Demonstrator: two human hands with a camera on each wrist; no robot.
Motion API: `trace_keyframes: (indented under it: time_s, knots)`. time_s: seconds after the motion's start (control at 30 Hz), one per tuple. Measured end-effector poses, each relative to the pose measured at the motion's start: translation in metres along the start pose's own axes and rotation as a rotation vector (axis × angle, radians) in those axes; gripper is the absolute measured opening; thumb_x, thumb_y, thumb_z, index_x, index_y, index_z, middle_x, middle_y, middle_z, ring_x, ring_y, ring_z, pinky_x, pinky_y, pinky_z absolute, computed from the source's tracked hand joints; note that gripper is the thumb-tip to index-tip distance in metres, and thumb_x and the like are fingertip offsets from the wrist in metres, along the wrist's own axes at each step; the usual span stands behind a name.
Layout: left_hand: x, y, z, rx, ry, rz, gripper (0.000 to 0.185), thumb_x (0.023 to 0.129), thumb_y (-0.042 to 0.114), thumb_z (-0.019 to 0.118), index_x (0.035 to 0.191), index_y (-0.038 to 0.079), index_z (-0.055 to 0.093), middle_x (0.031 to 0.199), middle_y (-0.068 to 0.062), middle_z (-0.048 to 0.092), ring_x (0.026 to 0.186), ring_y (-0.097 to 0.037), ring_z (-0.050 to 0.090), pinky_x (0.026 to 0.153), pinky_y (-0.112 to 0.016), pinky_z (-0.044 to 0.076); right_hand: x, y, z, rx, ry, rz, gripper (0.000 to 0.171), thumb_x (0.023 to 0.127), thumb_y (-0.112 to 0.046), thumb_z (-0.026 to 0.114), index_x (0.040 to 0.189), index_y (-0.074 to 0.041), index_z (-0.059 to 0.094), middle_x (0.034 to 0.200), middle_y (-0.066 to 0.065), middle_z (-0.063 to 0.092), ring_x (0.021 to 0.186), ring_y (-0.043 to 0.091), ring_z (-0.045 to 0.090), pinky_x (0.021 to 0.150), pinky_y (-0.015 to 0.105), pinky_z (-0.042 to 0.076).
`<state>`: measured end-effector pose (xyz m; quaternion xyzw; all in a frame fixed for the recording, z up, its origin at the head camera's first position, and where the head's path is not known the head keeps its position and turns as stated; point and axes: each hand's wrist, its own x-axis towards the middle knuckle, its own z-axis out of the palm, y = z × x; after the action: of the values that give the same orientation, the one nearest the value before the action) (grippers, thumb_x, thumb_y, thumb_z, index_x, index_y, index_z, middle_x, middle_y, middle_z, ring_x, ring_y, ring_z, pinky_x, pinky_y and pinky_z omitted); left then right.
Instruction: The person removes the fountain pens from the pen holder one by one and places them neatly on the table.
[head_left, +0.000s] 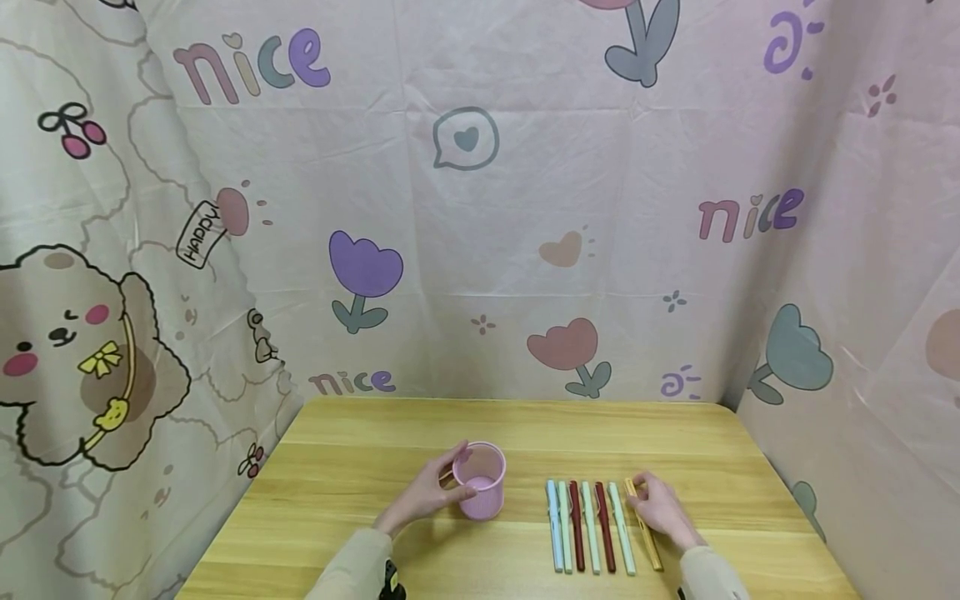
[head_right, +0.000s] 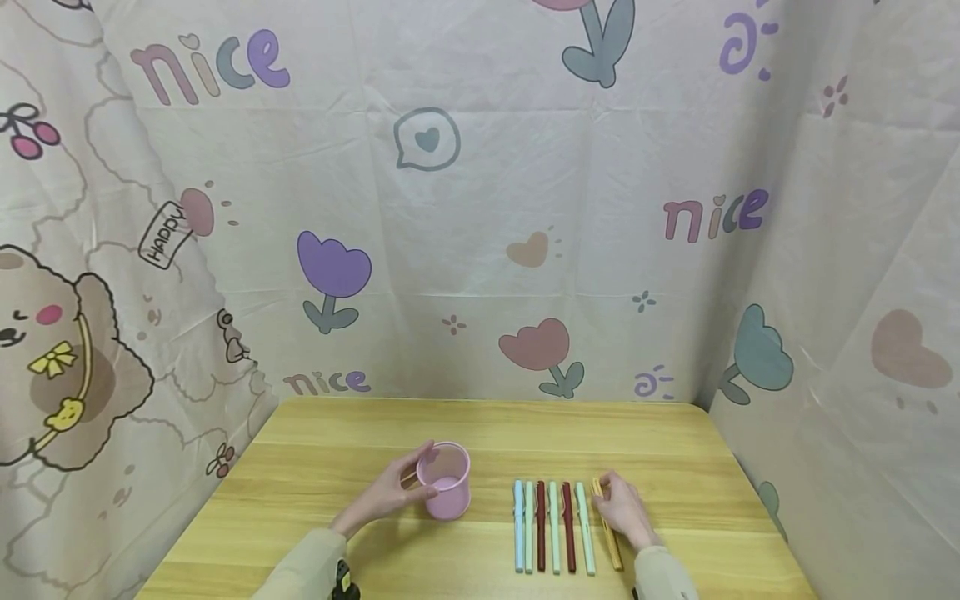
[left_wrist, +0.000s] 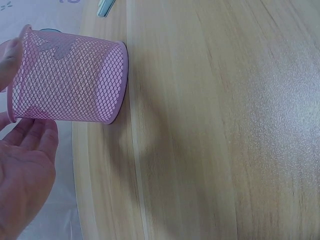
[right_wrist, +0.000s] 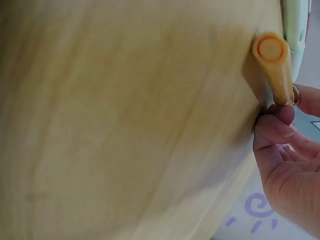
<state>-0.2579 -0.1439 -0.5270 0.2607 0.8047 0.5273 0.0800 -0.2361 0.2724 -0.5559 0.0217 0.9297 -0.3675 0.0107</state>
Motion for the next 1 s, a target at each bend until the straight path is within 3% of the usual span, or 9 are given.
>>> trace_keyframes:
  time_s: [0.1, 0.33, 0.47, 0.57, 0.63, 0.73, 0.83, 1.0]
  knots:
    - [-0.0001, 0.0005, 0.0002, 0.002, 0.0, -0.003, 0.088, 0.09, 0.014, 0.074, 0.153, -0.014, 0.02, 0.154, -0.038, 0.034, 0.142, -0.054, 0.038, 0.117, -0.054, 0.037, -0.0003, 0.0, 0.0004, -0.022, -0.007, 0.0, 0.039, 0.088, -0.008, 0.067, 0.121, 0.009, 0.056, 0.093, 0.015, 0.065, 0.083, 0.023, 0.061, 0.068, 0.036, 0.055]
    - [-0.0004, 0.0013, 0.0004, 0.005, 0.005, -0.002, 0.087, 0.09, 0.013, 0.074, 0.153, -0.014, 0.02, 0.154, -0.038, 0.035, 0.142, -0.054, 0.038, 0.118, -0.054, 0.037, -0.0008, -0.002, 0.0005, -0.006, -0.015, 0.026, 0.04, 0.088, -0.01, 0.067, 0.122, 0.009, 0.056, 0.09, 0.013, 0.062, 0.08, 0.022, 0.058, 0.064, 0.031, 0.05]
    - [-0.0006, 0.0016, 0.0003, 0.004, 0.005, -0.003, 0.087, 0.09, 0.013, 0.074, 0.153, -0.014, 0.02, 0.154, -0.037, 0.035, 0.141, -0.053, 0.039, 0.118, -0.054, 0.037, 0.0003, 0.0001, 0.0003, -0.012, -0.016, 0.015, 0.036, 0.093, -0.014, 0.064, 0.121, 0.009, 0.057, 0.103, 0.026, 0.068, 0.093, 0.037, 0.066, 0.079, 0.05, 0.06]
    - [-0.0005, 0.0016, 0.0002, 0.002, 0.006, -0.007, 0.087, 0.09, 0.013, 0.074, 0.153, -0.013, 0.02, 0.154, -0.037, 0.035, 0.141, -0.053, 0.039, 0.118, -0.054, 0.037, 0.0008, 0.0024, 0.0003, -0.019, -0.016, -0.007, 0.033, 0.096, -0.014, 0.059, 0.12, 0.009, 0.058, 0.114, 0.035, 0.066, 0.106, 0.047, 0.065, 0.091, 0.061, 0.058]
    - [-0.0004, 0.0017, 0.0002, -0.002, 0.005, -0.009, 0.088, 0.09, 0.013, 0.074, 0.154, -0.013, 0.02, 0.154, -0.037, 0.034, 0.142, -0.053, 0.039, 0.118, -0.054, 0.037, 0.0003, 0.0031, -0.0003, -0.004, -0.015, -0.016, 0.033, 0.096, -0.014, 0.058, 0.119, 0.009, 0.059, 0.113, 0.035, 0.066, 0.104, 0.046, 0.066, 0.09, 0.059, 0.059]
    - [-0.0001, 0.0017, 0.0003, -0.008, 0.006, -0.01, 0.088, 0.09, 0.013, 0.074, 0.154, -0.013, 0.02, 0.154, -0.037, 0.034, 0.142, -0.053, 0.038, 0.118, -0.055, 0.036, -0.0009, 0.0038, -0.0015, 0.039, -0.011, -0.014, 0.032, 0.094, -0.012, 0.06, 0.119, 0.009, 0.059, 0.103, 0.027, 0.07, 0.089, 0.034, 0.068, 0.077, 0.047, 0.062]
    - [-0.0002, 0.0018, 0.0004, -0.018, 0.004, -0.012, 0.087, 0.09, 0.013, 0.074, 0.154, -0.013, 0.02, 0.154, -0.037, 0.034, 0.142, -0.054, 0.038, 0.118, -0.055, 0.036, -0.0025, 0.0038, -0.0026, 0.073, -0.012, -0.003, 0.033, 0.092, -0.011, 0.062, 0.119, 0.009, 0.059, 0.096, 0.018, 0.071, 0.079, 0.022, 0.064, 0.066, 0.034, 0.058]
    - [-0.0004, 0.0015, 0.0006, -0.026, 0.0, -0.016, 0.087, 0.091, 0.012, 0.073, 0.154, -0.013, 0.019, 0.155, -0.037, 0.033, 0.142, -0.054, 0.037, 0.119, -0.056, 0.036, -0.0029, 0.005, -0.0024, 0.078, -0.024, -0.003, 0.035, 0.092, -0.01, 0.065, 0.12, 0.01, 0.059, 0.092, 0.014, 0.069, 0.078, 0.018, 0.061, 0.064, 0.028, 0.053]
